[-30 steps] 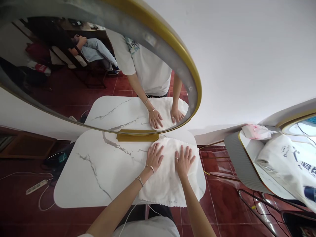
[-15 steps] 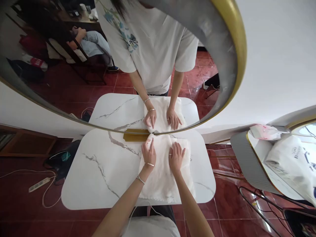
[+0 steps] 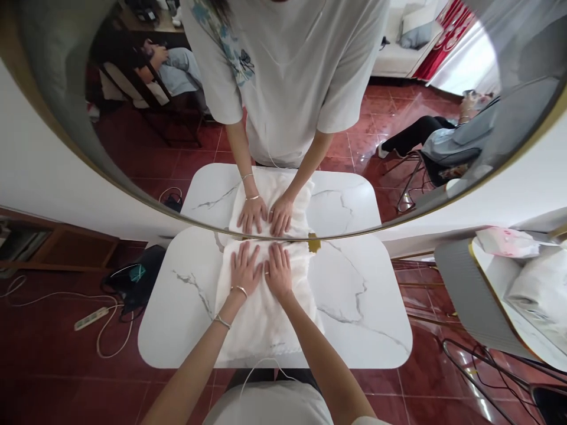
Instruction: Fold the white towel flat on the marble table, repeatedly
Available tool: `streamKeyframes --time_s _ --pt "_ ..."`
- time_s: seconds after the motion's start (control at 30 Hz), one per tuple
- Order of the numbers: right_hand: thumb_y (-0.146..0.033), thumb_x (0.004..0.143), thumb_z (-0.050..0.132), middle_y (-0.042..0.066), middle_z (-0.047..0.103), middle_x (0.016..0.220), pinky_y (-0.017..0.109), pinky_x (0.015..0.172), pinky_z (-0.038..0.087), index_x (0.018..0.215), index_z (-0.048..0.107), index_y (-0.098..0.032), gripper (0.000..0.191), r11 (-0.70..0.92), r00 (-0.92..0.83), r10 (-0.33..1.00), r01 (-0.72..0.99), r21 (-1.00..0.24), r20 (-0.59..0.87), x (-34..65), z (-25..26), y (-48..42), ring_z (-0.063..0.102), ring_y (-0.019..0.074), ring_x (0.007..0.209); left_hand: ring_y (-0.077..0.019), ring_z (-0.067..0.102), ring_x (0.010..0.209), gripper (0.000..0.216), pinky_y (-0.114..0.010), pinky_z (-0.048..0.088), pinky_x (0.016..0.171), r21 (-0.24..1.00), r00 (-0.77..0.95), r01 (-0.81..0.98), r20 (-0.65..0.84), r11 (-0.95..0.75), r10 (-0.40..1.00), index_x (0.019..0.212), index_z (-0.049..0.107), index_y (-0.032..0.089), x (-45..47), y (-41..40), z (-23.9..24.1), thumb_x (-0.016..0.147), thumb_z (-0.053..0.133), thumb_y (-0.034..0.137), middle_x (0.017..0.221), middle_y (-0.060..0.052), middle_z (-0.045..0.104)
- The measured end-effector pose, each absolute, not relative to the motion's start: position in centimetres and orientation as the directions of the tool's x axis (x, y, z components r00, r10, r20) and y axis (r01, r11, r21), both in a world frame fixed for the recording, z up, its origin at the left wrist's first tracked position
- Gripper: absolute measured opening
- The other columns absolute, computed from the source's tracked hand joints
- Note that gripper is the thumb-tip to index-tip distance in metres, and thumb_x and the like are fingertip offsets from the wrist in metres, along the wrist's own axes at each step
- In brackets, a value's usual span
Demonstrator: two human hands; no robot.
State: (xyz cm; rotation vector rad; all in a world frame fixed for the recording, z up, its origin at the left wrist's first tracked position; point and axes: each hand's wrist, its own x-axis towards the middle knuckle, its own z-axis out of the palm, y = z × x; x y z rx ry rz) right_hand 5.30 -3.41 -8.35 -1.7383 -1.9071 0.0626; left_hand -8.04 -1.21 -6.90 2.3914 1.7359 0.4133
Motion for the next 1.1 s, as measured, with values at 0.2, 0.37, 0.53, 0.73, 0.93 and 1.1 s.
streamKeyframes --time_s 0.2,0.37,0.53,0.73,0.93,1.1 --pt "-0.023 0.097 0.033 0.015 0.046 0.143 0.049 0.116 0.025 0.143 0.040 -0.010 0.049 0.279 -0.152 0.938 0.863 -0.421 0.310 -1.0 -8.0 -1.4 0.025 0.0239 0.143 -0.0280 0.021 0.146 0.055 -0.053 0.018 0.117 0.256 0.205 0.942 0.065 -0.215 0.977 0.146 0.037 0.021 -15.3 0.9 -7.0 0.093 0.041 0.037 0.157 -0.013 0.024" --pt "-0.033 0.096 0.037 0.017 0.030 0.153 0.050 0.117 0.022 0.147 0.032 -0.004 0.059 0.309 -0.219 0.941 0.869 -0.386 0.260 -3.6 -7.6 0.1 0.015 0.0278 0.146 -0.0263 0.019 0.146 0.055 -0.051 0.016 0.118 0.233 0.231 0.942 0.071 -0.241 0.970 0.146 0.038 0.024 -18.1 3.0 -6.9 0.093 0.042 0.037 0.158 -0.010 0.022" --pt "-0.032 0.094 0.037 0.021 0.030 0.152 0.049 0.116 0.019 0.146 0.032 0.001 0.061 0.178 -0.125 0.980 0.900 -0.397 0.157 -6.1 -7.6 3.3 0.022 0.0299 0.144 -0.0241 0.020 0.146 0.051 -0.048 0.016 0.119 0.216 0.274 0.933 0.086 -0.287 0.958 0.144 0.041 0.024 -19.4 6.4 -6.8 0.094 0.039 0.036 0.156 -0.008 0.030" --pt "-0.035 0.097 0.034 0.015 0.028 0.154 0.051 0.106 0.034 0.150 0.028 -0.011 0.058 0.130 -0.137 0.991 0.900 -0.416 0.013 -9.0 -6.8 6.8 0.035 0.0317 0.136 -0.0238 0.022 0.145 0.050 -0.046 0.017 0.119 0.190 0.248 0.947 0.072 -0.258 0.966 0.141 0.045 0.023 -22.7 9.5 -6.7 0.094 0.039 0.038 0.155 -0.008 0.031" --pt "-0.038 0.097 0.038 0.012 0.023 0.157 0.056 0.114 0.017 0.147 0.036 -0.022 0.053 0.367 -0.368 0.926 0.829 -0.421 0.081 -12.0 -6.3 6.3 0.019 0.0339 0.144 -0.0276 0.022 0.145 0.053 -0.050 0.022 0.116 0.191 0.077 0.977 0.083 -0.091 0.994 0.144 0.041 0.023 -27.3 6.8 -6.5 0.094 0.039 0.040 0.157 -0.010 0.026" --pt "-0.049 0.093 0.044 0.014 0.015 0.158 0.054 0.118 0.004 0.148 0.034 -0.018 0.064 0.533 -0.573 0.815 0.681 -0.503 0.086 -12.3 -5.3 -1.7 0.001 0.0324 0.147 -0.0288 0.022 0.145 0.053 -0.051 0.024 0.115 0.204 -0.079 0.977 0.100 0.057 0.992 0.143 0.043 0.020 -28.9 -3.3 -6.4 0.097 0.033 0.043 0.157 -0.011 0.026"
